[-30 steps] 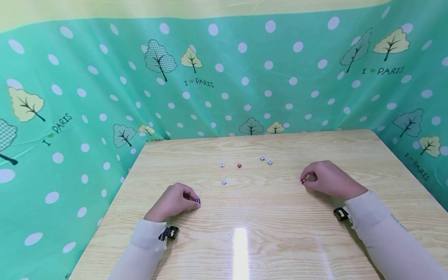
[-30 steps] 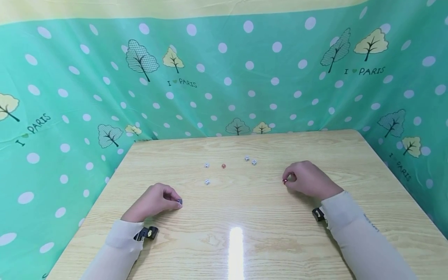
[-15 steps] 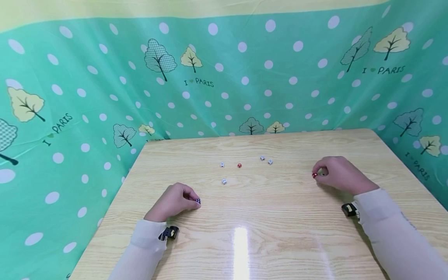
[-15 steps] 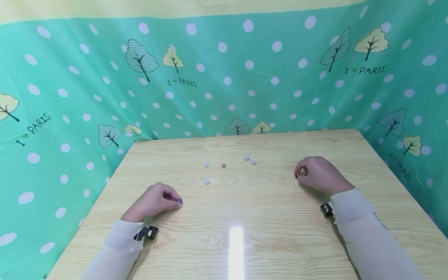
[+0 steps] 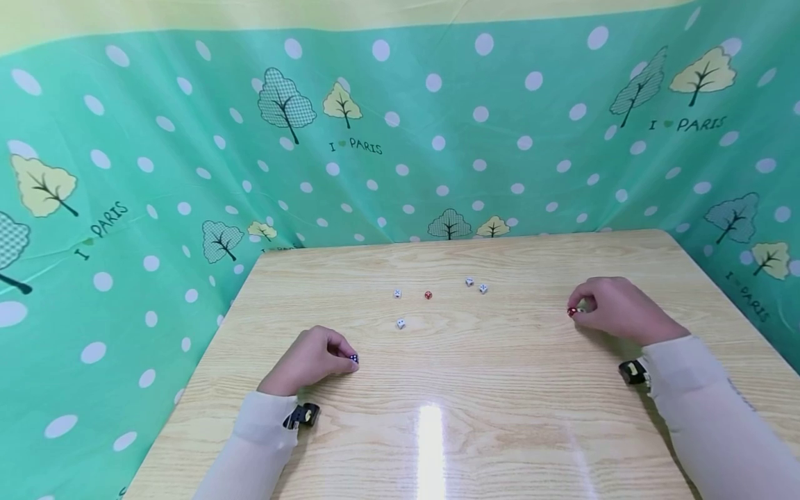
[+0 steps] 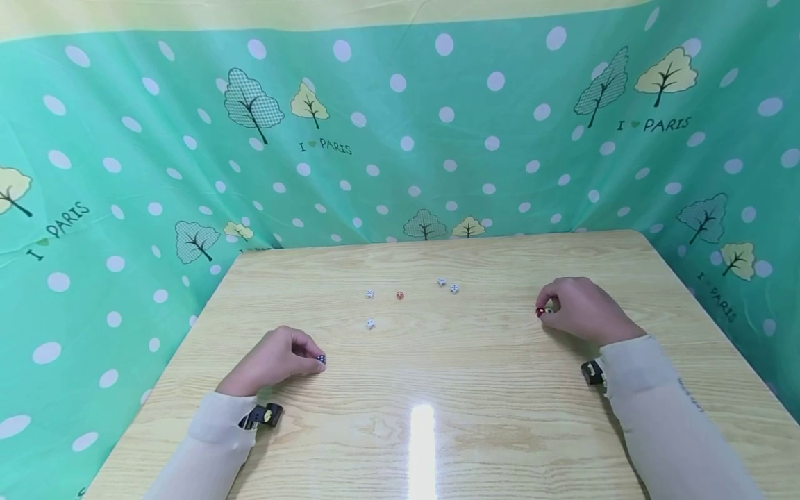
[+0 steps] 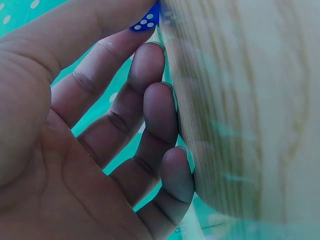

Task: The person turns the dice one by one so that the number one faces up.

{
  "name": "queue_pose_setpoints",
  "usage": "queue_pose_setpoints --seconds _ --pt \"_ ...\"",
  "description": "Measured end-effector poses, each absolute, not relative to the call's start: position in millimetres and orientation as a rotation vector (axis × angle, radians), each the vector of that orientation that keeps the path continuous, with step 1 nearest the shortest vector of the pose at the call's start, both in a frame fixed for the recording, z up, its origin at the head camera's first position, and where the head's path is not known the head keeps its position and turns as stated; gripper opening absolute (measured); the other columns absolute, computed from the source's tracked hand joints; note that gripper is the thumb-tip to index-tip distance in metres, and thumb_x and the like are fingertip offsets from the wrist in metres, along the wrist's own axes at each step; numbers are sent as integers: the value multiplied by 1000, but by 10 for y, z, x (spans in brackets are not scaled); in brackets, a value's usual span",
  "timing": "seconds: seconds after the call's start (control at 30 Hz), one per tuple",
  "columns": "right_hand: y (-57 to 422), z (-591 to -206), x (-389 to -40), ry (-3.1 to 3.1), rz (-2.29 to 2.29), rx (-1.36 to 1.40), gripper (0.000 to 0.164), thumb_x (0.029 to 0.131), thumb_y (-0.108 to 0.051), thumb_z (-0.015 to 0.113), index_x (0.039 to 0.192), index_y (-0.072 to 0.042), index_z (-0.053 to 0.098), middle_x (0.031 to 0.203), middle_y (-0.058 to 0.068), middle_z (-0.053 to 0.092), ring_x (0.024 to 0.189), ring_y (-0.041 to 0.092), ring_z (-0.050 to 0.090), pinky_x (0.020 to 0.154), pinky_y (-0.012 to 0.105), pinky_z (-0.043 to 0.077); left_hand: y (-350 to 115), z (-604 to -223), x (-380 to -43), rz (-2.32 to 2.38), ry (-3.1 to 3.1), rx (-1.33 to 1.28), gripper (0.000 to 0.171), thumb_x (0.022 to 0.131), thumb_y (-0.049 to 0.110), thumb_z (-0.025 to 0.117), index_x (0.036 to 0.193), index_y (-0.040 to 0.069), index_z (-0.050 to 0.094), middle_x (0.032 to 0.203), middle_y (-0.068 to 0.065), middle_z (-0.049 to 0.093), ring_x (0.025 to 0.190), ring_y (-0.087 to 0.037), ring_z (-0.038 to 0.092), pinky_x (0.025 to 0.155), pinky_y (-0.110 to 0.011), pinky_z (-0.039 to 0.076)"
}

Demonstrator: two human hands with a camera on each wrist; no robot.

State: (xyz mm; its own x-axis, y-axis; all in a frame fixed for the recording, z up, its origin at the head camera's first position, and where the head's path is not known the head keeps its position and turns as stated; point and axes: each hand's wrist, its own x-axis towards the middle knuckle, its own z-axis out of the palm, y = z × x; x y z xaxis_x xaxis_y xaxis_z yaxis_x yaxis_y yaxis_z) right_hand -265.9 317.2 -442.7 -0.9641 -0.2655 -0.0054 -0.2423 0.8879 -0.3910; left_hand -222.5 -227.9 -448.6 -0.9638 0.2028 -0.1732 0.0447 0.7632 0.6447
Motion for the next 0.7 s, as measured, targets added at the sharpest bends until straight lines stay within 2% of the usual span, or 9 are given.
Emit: queue_pose_setpoints --seconds 0.33,0.7 --pt "3211 -4431 -2668 2968 -641 -360 13 82 -8 82 92 -15 77 85 -1 68 77 19 57 69 35 50 -2281 -4484 -2225 996 2719 194 13 78 20 91 79 24 78 79 9 73 77 -14 62 70 -33 49" --pt "3212 -4390 -2649 2974 -661 -365 14 82 -6 83 90 -15 78 90 1 70 80 19 61 71 35 53 -2276 -4470 -2215 999 2717 189 13 79 19 91 80 23 79 79 9 73 76 -15 62 70 -33 49"
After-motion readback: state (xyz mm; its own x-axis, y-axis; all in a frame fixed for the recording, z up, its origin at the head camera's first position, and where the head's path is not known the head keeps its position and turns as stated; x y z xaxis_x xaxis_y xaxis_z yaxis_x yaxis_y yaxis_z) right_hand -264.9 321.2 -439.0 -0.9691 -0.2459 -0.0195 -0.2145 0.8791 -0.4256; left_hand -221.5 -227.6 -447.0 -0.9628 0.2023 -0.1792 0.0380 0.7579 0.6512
